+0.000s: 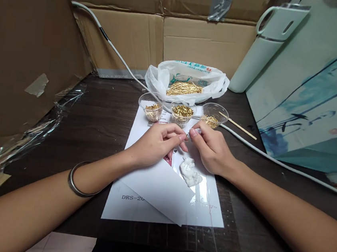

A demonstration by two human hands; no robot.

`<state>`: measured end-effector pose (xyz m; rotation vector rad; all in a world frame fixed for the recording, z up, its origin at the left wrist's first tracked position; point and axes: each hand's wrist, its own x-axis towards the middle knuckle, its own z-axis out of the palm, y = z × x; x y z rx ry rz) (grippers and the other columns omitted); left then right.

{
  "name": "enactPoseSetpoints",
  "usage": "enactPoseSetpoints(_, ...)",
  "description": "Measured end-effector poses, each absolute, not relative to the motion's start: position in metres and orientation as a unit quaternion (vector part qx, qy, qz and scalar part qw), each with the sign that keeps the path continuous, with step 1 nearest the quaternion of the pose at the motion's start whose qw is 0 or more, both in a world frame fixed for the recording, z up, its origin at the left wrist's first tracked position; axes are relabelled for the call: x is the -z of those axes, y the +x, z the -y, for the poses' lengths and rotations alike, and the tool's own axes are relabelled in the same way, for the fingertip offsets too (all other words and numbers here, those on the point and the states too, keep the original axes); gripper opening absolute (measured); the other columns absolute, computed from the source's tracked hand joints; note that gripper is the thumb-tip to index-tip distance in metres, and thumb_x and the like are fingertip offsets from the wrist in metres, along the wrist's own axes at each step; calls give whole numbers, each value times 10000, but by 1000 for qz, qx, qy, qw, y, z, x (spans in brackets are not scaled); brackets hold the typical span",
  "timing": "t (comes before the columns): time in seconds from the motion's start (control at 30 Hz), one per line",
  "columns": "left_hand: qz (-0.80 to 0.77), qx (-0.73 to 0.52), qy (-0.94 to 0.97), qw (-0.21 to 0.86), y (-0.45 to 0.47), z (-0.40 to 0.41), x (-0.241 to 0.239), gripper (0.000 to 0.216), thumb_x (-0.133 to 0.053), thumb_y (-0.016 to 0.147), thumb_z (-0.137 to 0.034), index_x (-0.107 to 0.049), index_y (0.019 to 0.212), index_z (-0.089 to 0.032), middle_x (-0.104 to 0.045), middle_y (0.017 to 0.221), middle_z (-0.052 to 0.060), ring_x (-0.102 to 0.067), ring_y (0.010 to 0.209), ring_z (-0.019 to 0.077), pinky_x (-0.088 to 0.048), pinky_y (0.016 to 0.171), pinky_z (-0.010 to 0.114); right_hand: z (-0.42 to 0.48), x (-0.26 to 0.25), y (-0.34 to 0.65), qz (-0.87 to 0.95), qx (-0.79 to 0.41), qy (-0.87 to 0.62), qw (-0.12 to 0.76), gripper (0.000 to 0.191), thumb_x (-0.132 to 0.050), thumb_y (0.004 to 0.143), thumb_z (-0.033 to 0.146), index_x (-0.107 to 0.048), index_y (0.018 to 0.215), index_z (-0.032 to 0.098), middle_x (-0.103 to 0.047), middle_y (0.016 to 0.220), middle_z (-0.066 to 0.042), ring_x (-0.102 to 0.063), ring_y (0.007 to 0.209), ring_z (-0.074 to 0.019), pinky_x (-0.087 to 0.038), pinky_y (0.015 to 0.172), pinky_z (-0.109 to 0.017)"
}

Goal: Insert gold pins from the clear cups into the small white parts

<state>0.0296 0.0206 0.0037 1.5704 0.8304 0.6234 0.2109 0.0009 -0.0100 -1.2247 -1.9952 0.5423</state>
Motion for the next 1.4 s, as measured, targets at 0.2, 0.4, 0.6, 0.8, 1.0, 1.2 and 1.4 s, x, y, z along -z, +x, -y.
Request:
enactPoseSetpoints(0.2,-352,-268,693,569,29,-20,-3,234,-499,882,-338,-595,925,-129,-653,802,56,-486,501,57,-437,464,175,0,9,209,787,-192,-455,369,220,-431,919,288,-498,747,170,-476,594,40,-414,529,-79,-300,534,-229)
enactPoseSetpoints(0.4,-338,-274,698,569,28,-22,-3,226,-499,884,-332,-599,929,-134,-649,792,48,-490,504,59,-445,463,178,-1,8,210,782,-223,-456,361,281,-424,924,317,-492,700,163,-444,578,43,-387,527,-77,-279,524,-231)
enactPoseSetpoints(0.6,-351,-272,702,557,29,-22,-4,228,-501,886,-338,-590,915,-131,-650,787,52,-476,485,52,-420,445,172,-1,9,211,795,-223,-427,368,277,-387,946,298,-476,720,164,-440,618,39,-396,568,-79,-290,562,-235)
enactPoseSetpoints(0.8,-348,-266,715,544,29,-21,-1,264,-472,899,-371,-586,888,-133,-653,814,54,-483,517,59,-442,475,184,0,7,212,791,-211,-420,392,228,-429,924,246,-499,726,156,-475,630,30,-415,572,-75,-316,568,-227)
enactPoseSetpoints(1.0,-326,-265,713,562,28,-20,0,219,-455,910,-317,-568,934,-130,-632,849,49,-483,541,66,-472,495,202,0,7,212,788,-216,-419,396,220,-443,918,241,-529,735,154,-492,626,30,-422,567,-74,-321,556,-223)
enactPoseSetpoints(1.2,-322,-282,752,502,27,-19,0,228,-432,924,-299,-581,881,-131,-591,776,20,-461,551,62,-415,508,196,-1,6,212,786,-235,-414,395,221,-466,908,251,-536,723,153,-502,638,25,-433,584,-78,-325,561,-229)
enactPoseSetpoints(1.4,-330,-292,802,403,27,-15,-5,216,-445,920,-254,-605,826,-142,-588,717,-8,-448,577,67,-369,543,217,3,4,209,762,-278,-402,424,240,-487,903,252,-544,691,158,-463,596,45,-397,557,-67,-304,531,-217)
